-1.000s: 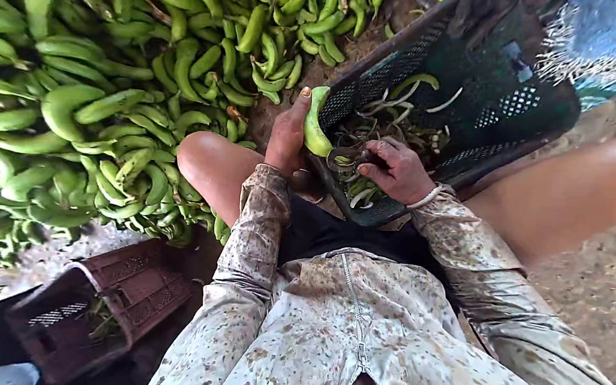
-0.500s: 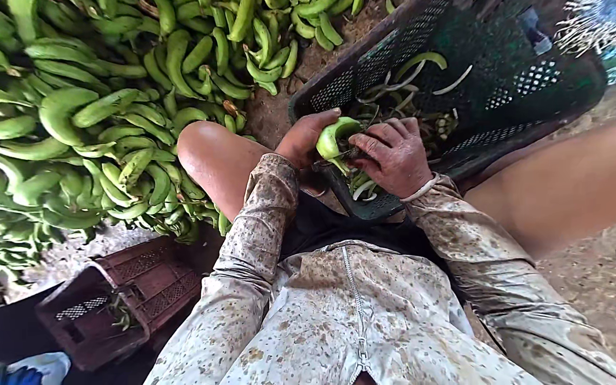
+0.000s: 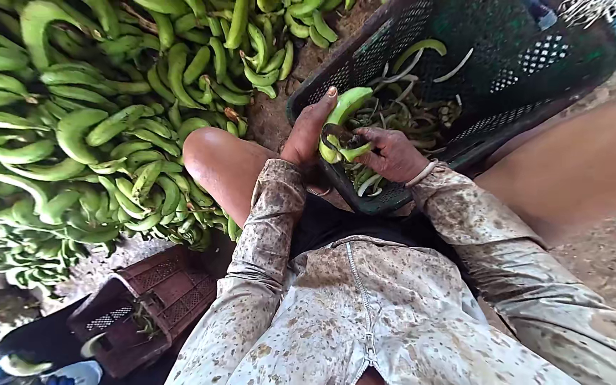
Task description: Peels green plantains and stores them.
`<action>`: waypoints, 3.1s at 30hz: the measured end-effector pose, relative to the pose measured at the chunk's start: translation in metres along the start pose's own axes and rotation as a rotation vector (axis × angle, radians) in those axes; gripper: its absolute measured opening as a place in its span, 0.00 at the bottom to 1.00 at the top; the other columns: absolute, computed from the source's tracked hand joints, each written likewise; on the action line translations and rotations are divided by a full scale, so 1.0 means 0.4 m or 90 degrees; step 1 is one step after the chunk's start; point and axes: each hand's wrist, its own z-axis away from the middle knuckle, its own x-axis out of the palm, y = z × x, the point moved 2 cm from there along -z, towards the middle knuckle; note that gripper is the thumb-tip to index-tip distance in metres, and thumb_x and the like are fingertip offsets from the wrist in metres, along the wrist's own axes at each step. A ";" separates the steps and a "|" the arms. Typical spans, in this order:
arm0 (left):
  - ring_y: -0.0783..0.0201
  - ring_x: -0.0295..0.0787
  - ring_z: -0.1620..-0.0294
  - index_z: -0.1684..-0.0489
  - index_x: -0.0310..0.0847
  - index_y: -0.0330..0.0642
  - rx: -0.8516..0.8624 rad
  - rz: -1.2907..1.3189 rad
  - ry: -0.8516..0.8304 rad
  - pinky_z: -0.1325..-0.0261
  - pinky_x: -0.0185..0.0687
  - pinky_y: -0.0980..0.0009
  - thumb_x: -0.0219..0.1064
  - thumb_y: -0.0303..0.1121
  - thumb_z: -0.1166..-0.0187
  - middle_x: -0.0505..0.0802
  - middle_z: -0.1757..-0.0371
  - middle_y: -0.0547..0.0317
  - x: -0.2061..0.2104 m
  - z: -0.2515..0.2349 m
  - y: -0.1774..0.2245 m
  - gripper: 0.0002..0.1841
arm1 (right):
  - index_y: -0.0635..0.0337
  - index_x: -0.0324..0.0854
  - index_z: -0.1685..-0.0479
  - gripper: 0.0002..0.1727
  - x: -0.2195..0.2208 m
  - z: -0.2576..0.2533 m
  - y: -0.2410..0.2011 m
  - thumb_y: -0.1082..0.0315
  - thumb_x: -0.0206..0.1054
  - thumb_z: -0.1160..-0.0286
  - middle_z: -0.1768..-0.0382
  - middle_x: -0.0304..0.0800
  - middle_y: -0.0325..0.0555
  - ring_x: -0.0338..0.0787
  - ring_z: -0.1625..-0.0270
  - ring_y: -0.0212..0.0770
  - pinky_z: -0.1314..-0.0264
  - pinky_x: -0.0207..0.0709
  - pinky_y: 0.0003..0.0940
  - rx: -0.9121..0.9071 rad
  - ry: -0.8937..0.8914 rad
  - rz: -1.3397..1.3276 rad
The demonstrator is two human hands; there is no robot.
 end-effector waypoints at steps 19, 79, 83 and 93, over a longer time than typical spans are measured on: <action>0.64 0.89 0.54 0.37 0.78 0.38 0.121 0.045 0.151 0.47 0.88 0.64 0.41 0.48 0.04 0.90 0.54 0.54 0.032 -0.027 -0.033 0.25 | 0.64 0.81 0.41 0.23 -0.041 0.020 -0.064 0.51 0.58 0.13 0.60 0.90 0.45 0.89 0.59 0.32 0.51 0.85 0.33 0.065 0.026 -0.040; 0.62 0.85 0.75 0.24 0.67 0.42 -0.041 0.077 -0.242 0.75 0.85 0.70 0.38 0.46 0.05 0.89 0.62 0.53 0.086 -0.026 -0.039 0.23 | 0.61 0.78 0.35 0.26 -0.197 -0.054 0.058 0.47 0.54 0.09 0.46 0.89 0.55 0.89 0.41 0.47 0.33 0.78 0.48 0.374 0.150 0.093; 0.54 0.91 0.51 0.22 0.63 0.39 0.097 0.212 0.103 0.46 0.91 0.56 0.58 0.31 0.10 0.87 0.45 0.45 0.070 -0.068 -0.045 0.21 | 0.65 0.77 0.34 0.26 -0.138 0.002 0.021 0.49 0.58 0.12 0.46 0.90 0.56 0.91 0.43 0.46 0.35 0.82 0.47 0.306 0.178 0.079; 0.54 0.89 0.52 0.32 0.63 0.39 0.134 0.420 0.277 0.48 0.90 0.55 0.52 0.30 0.08 0.85 0.49 0.45 0.079 -0.065 -0.001 0.12 | 0.65 0.78 0.34 0.26 -0.085 -0.002 0.014 0.49 0.59 0.12 0.43 0.88 0.58 0.90 0.40 0.50 0.32 0.80 0.49 0.238 0.159 0.104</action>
